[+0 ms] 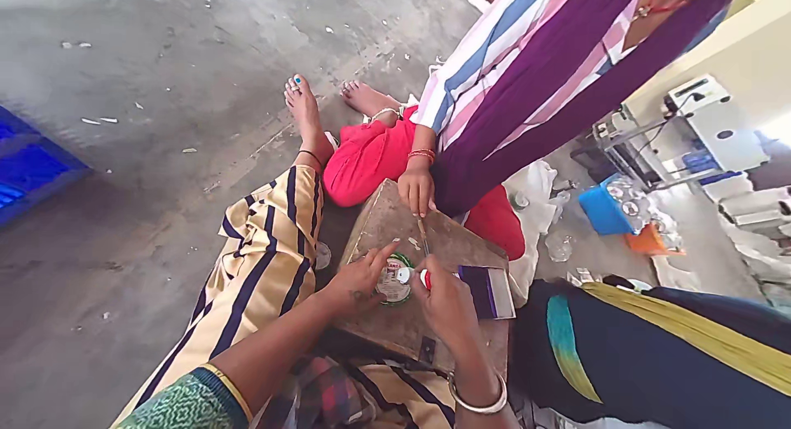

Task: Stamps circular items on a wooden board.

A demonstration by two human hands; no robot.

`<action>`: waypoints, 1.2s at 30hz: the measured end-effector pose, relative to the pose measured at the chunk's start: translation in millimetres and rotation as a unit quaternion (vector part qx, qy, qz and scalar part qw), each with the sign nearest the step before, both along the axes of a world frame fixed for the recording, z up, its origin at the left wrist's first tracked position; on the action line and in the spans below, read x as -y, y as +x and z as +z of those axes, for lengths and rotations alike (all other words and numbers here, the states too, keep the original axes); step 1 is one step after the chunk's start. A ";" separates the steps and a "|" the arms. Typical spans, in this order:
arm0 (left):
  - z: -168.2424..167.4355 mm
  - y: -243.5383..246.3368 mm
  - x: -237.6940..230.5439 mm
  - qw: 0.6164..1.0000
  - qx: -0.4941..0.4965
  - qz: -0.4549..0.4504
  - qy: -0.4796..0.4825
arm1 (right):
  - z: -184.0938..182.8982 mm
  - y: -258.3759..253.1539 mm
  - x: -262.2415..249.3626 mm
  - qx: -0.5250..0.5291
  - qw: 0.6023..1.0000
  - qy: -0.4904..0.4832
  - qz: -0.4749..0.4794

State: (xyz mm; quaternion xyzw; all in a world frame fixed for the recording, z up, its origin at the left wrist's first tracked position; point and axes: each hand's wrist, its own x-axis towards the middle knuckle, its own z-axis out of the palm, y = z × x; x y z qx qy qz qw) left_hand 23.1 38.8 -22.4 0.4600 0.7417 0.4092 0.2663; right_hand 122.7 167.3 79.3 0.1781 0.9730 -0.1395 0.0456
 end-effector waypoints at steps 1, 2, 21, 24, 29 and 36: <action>-1.7 -0.5 0.1 1.000 -0.002 0.003 0.006 | -5.4 -5.0 1.9 0.025 1.000 0.006 -0.002; -4.2 0.2 0.3 1.000 -0.004 0.006 0.014 | -14.6 -8.9 4.0 0.051 0.999 0.011 -0.006; -9.5 -19.2 -0.4 0.997 0.003 -0.040 0.071 | -16.9 48.6 -115.2 0.067 0.939 0.046 -0.335; -2.4 -18.1 -2.4 0.999 0.008 -0.020 0.046 | -9.3 45.5 -116.1 0.120 0.938 0.034 -0.324; 0.3 -13.7 -7.4 0.999 0.040 0.024 0.010 | -10.8 49.7 -123.9 0.128 0.932 0.007 -0.338; 2.3 -21.3 -6.7 0.984 0.177 0.035 0.017 | -12.8 49.1 -126.1 0.117 0.930 -0.024 -0.348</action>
